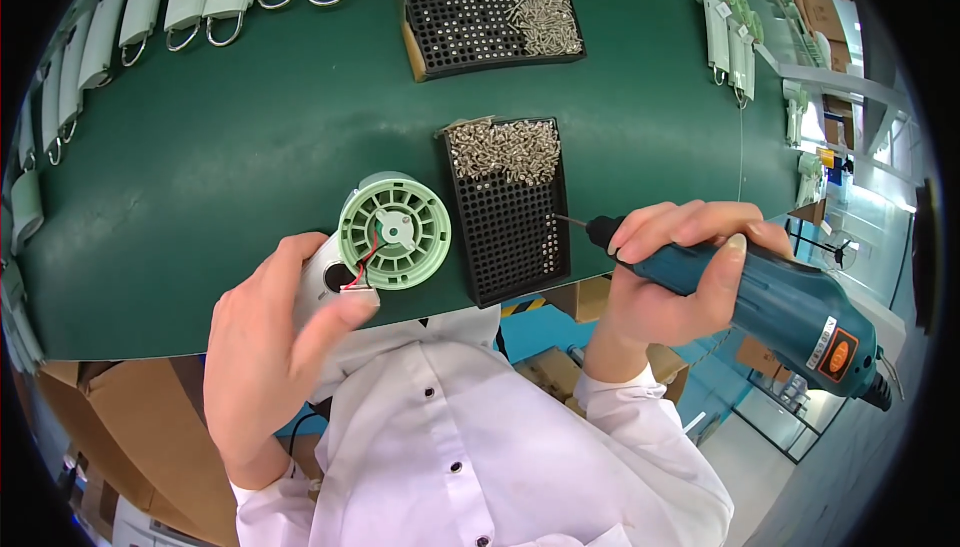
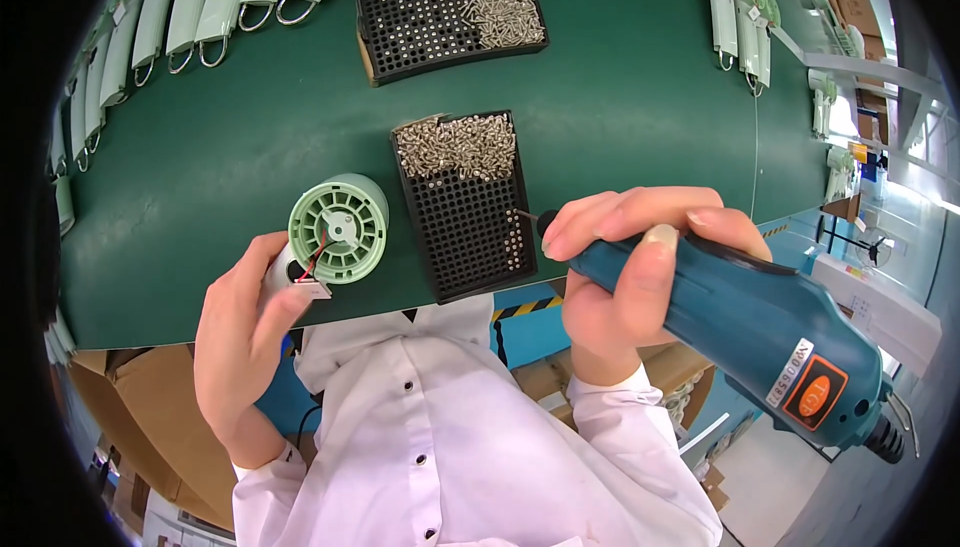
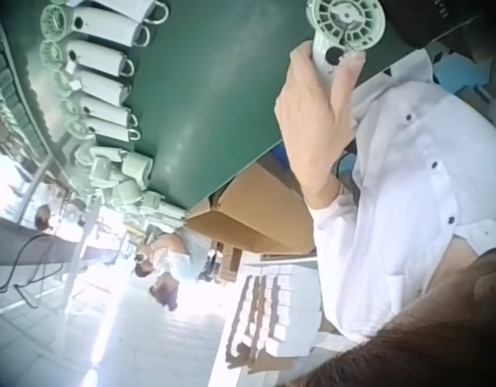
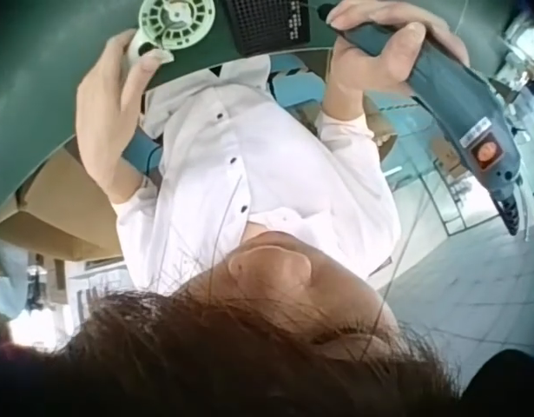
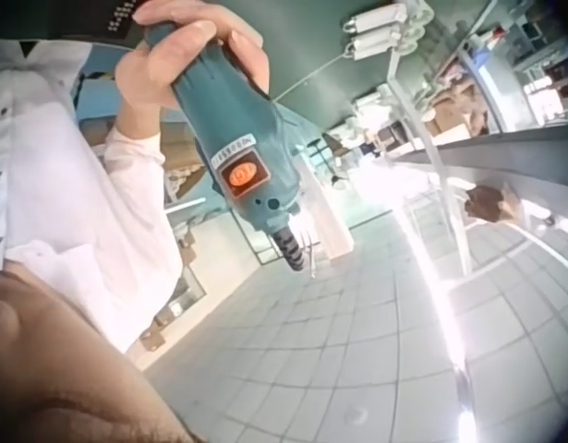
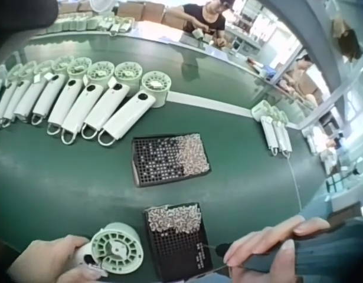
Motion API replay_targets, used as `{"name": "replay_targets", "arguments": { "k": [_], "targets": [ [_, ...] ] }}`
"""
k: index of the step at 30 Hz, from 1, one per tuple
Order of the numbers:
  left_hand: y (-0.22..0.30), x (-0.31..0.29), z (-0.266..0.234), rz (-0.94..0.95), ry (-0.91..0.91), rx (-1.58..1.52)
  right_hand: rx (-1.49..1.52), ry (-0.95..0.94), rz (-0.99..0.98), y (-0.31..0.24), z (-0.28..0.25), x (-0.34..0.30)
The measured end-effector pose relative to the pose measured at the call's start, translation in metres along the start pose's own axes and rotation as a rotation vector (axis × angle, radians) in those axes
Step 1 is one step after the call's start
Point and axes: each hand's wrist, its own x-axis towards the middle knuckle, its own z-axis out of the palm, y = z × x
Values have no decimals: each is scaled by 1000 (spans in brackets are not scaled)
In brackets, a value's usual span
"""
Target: The person assembles portable fans by joining plastic casings with screws using an electric screwdriver.
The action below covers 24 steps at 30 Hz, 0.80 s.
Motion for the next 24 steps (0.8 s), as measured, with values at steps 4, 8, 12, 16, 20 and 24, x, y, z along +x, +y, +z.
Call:
{"name": "replay_targets", "arguments": {
  "k": [4,8,12,16,20,24],
  "targets": [
    [4,7,-3,-127,-35,-42,4,-85,-22,0,2,2],
    [4,12,-8,-184,-89,-65,4,-103,-21,1,4,1],
    [-1,13,-10,-215,-154,-98,-5,-39,12,-4,3,1],
    [0,14,-6,-196,-253,-121,75,51,15,-19,8,0],
    [1,13,-3,-164,-292,-130,184,-86,-102,-38,14,6],
    [-8,7,9,-97,-230,-239,233,-168,-184,-56,41,1]
  ]
}}
